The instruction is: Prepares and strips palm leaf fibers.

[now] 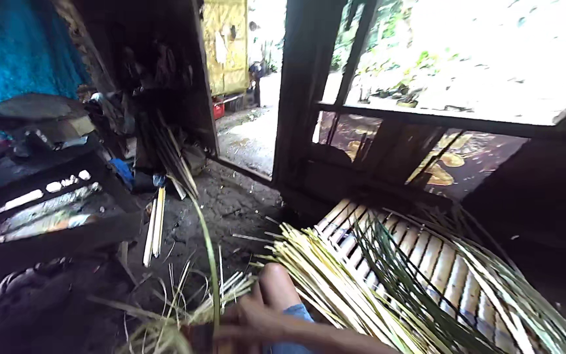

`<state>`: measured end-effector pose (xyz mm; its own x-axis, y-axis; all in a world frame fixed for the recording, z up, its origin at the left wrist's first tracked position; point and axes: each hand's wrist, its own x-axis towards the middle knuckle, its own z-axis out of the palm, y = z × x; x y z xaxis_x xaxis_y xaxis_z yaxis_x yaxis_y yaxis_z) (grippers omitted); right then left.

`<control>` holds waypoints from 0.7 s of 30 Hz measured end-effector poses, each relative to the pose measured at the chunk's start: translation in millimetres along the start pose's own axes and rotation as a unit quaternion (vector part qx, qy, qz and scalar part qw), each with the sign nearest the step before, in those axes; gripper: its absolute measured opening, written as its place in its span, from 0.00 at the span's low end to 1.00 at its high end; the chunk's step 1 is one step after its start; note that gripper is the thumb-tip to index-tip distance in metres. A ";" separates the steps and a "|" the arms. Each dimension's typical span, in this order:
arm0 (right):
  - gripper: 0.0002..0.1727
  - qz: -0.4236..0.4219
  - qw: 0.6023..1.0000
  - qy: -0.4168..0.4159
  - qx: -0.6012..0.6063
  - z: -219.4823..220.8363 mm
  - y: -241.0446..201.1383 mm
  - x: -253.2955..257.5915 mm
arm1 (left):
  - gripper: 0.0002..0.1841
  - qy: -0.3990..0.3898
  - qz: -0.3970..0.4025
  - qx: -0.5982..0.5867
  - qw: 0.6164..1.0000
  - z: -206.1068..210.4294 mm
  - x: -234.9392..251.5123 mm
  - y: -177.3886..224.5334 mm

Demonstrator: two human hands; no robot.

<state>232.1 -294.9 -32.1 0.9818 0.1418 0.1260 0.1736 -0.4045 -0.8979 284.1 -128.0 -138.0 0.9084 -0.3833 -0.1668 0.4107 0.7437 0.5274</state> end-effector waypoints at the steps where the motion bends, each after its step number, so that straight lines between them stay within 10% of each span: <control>1: 0.18 0.035 0.998 0.045 -0.005 -5.1 -0.3 8.1 | 0.22 0.063 -0.034 0.058 0.996 39.8 -18.1 7.6; 5: 0.17 0.072 0.996 0.051 0.023 -8.6 6.7 17.5 | 0.37 0.082 -0.093 -0.052 0.991 62.3 -30.6 10.9; 15: 0.13 0.040 0.986 -0.032 0.159 -7.6 -4.2 -33.4 | 0.32 0.314 0.015 -0.183 0.932 5.4 -28.4 14.3; 21: 0.19 -0.008 0.996 0.055 -0.072 7.2 10.3 -5.2 | 0.29 0.091 -0.106 -0.021 0.990 36.6 -68.5 14.2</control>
<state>228.2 -293.4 -45.0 0.9801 0.0529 0.1913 0.1900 -0.5289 -0.8271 224.8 -111.2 -88.5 0.7993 -0.4309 -0.4190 0.5927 0.6805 0.4309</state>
